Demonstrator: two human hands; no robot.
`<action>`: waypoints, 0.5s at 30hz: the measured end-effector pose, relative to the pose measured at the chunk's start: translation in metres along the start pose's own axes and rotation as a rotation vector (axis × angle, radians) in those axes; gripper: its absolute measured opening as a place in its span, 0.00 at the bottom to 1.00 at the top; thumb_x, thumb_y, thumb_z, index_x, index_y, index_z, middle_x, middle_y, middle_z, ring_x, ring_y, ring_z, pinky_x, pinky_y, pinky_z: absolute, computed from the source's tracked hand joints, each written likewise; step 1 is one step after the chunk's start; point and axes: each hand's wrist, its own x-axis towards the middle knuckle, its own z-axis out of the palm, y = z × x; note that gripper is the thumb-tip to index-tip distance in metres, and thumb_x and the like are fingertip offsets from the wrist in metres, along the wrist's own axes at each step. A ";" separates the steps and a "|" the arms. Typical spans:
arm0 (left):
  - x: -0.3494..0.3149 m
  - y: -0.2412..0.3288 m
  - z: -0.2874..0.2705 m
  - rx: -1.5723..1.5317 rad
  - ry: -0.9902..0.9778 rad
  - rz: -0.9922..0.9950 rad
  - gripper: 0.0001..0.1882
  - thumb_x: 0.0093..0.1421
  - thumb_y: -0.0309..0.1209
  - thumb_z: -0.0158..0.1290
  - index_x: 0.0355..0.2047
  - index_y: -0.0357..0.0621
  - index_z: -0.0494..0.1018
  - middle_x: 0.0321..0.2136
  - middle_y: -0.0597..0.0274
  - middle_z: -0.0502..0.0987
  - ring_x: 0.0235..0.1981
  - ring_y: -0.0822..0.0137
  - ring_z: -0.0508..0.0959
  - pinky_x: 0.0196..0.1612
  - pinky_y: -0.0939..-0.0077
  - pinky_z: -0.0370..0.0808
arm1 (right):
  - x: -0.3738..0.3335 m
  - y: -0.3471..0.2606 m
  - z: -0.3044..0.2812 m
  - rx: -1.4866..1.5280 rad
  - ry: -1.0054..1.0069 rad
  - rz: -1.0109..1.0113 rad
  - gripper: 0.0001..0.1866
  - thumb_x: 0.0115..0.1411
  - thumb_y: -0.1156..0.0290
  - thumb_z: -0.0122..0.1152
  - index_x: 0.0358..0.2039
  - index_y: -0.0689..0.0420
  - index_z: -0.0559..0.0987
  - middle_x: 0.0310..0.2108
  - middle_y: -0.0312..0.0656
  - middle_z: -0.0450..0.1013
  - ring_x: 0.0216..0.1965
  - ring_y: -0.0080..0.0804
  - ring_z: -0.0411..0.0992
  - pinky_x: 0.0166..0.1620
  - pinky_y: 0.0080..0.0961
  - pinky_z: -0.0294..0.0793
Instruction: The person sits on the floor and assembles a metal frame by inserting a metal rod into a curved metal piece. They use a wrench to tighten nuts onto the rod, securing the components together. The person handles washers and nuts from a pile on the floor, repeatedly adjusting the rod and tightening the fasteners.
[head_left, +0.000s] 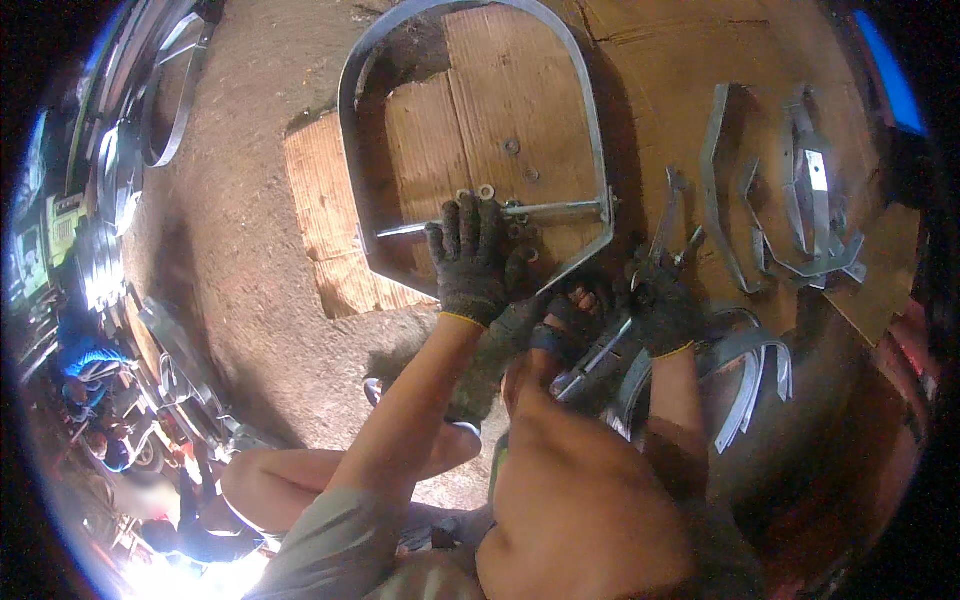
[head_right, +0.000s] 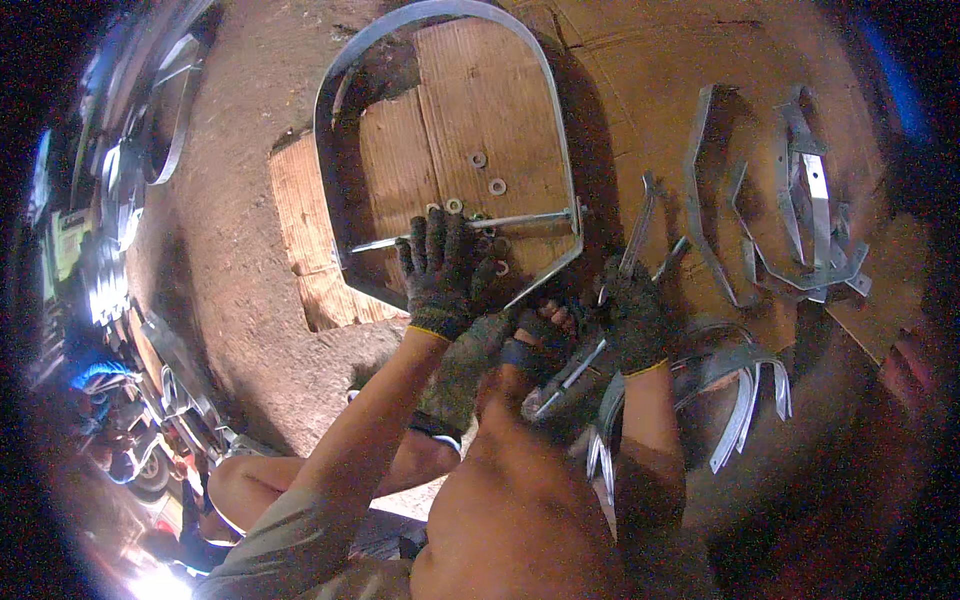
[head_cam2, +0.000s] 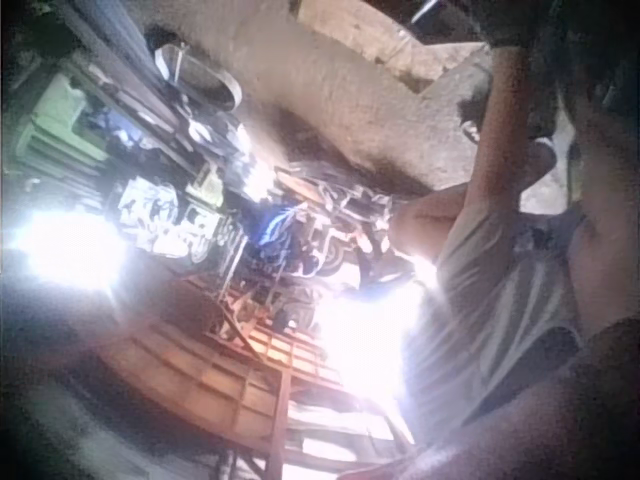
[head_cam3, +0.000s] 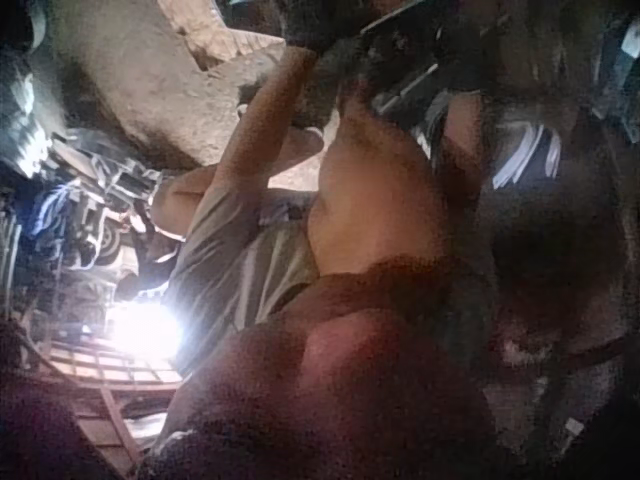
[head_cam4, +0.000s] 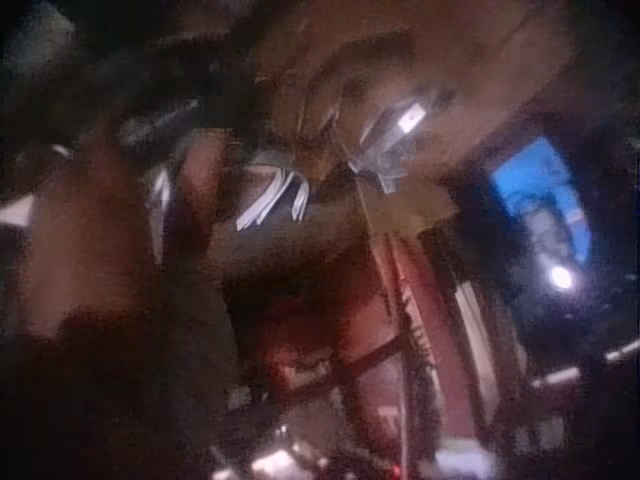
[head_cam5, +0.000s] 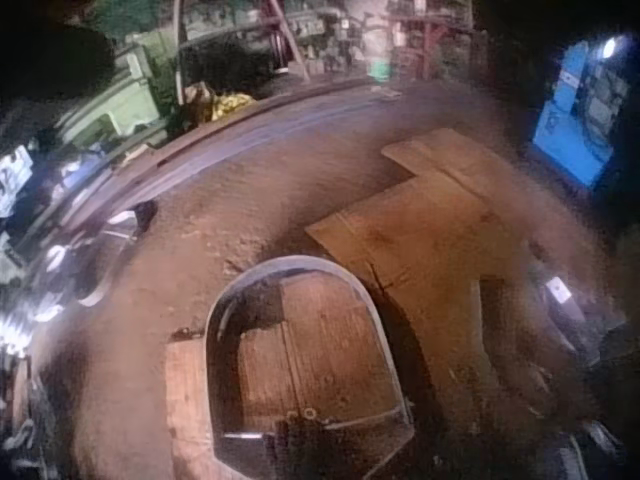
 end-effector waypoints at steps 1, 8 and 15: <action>0.001 0.000 0.003 0.020 -0.008 0.008 0.42 0.65 0.57 0.49 0.73 0.51 0.54 0.74 0.45 0.49 0.74 0.38 0.48 0.71 0.34 0.42 | -0.001 -0.001 0.005 0.014 -0.066 0.004 0.13 0.65 0.73 0.60 0.49 0.57 0.76 0.34 0.40 0.76 0.35 0.32 0.76 0.38 0.29 0.79; 0.002 0.001 0.006 0.063 -0.007 -0.016 0.43 0.64 0.57 0.51 0.73 0.50 0.54 0.74 0.46 0.51 0.74 0.40 0.50 0.71 0.36 0.41 | -0.008 0.000 0.042 0.009 0.067 -0.147 0.15 0.68 0.69 0.59 0.54 0.56 0.75 0.34 0.40 0.77 0.37 0.36 0.76 0.39 0.34 0.79; 0.001 0.005 0.005 0.082 0.013 0.011 0.42 0.63 0.53 0.54 0.72 0.51 0.57 0.73 0.46 0.54 0.74 0.42 0.51 0.71 0.37 0.43 | -0.010 -0.006 0.053 0.280 -0.165 -0.100 0.22 0.73 0.53 0.49 0.58 0.55 0.72 0.28 0.41 0.72 0.30 0.36 0.71 0.39 0.36 0.77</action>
